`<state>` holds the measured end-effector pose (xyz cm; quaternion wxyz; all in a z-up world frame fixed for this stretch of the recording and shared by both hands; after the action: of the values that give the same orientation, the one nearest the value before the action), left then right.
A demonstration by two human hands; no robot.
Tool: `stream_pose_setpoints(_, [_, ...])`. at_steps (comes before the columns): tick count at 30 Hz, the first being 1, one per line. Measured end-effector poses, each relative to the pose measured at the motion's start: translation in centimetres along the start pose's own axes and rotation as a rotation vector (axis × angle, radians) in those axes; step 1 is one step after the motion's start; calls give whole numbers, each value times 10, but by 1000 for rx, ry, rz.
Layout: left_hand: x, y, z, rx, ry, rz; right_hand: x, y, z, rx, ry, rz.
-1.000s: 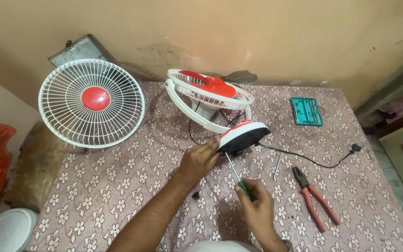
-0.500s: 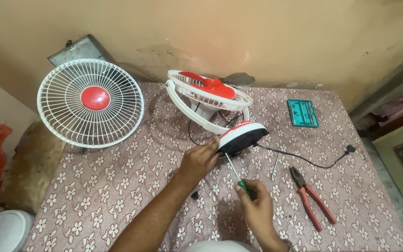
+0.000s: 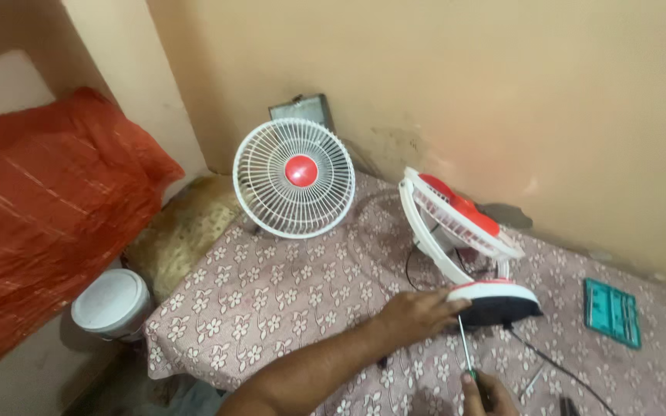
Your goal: The person repairs a small table fan by using a screwdriver to tighten screws on the base and then uses pliers to adjust the fan cage. The person handles the fan, screwdriver, and pliers throughout the task.
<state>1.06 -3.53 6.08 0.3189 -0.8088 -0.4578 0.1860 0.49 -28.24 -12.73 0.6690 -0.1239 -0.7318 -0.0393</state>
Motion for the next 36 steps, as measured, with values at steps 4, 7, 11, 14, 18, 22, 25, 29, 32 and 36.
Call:
stream_pose_setpoints(4, [5,5,3,-8,-35,47,5,2,-2,-34,-114,-31])
stream_pose_setpoints(7, [6,12,9,7,-55,55,17,3,6,-60,-212,-79])
stream_pose_setpoints(11, [7,18,7,33,-72,51,32,2,16,-13,-69,-150])
stream_pose_setpoints(14, [8,18,7,43,-50,94,43,1,23,-19,126,-141])
stream_pose_setpoints(18, [9,17,7,69,-41,79,58,15,39,8,385,-420])
stream_pose_setpoints(22, [11,17,4,106,-39,103,108,21,49,44,-63,-222])
stream_pose_setpoints(25, [14,14,2,106,-34,97,108,21,50,25,147,-132])
stream_pose_setpoints(29, [16,12,1,95,-19,80,100,30,55,74,458,-244])
stream_pose_setpoints(32, [15,10,-1,106,-18,111,113,33,55,93,342,-231])
stream_pose_setpoints(36, [15,3,-3,135,1,115,136,32,55,56,135,-217])
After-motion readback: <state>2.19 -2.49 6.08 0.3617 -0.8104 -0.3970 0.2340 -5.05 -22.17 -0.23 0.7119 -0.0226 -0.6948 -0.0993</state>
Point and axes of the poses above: each hand's wrist, its own z-axis away from the middle knuckle, its own y-axis out of the palm, x = y × z, the point moved 6 cm from there along -z, towards the middle knuckle, and after that the axes turned 14 degrees about -z, right-handed, at the moved point
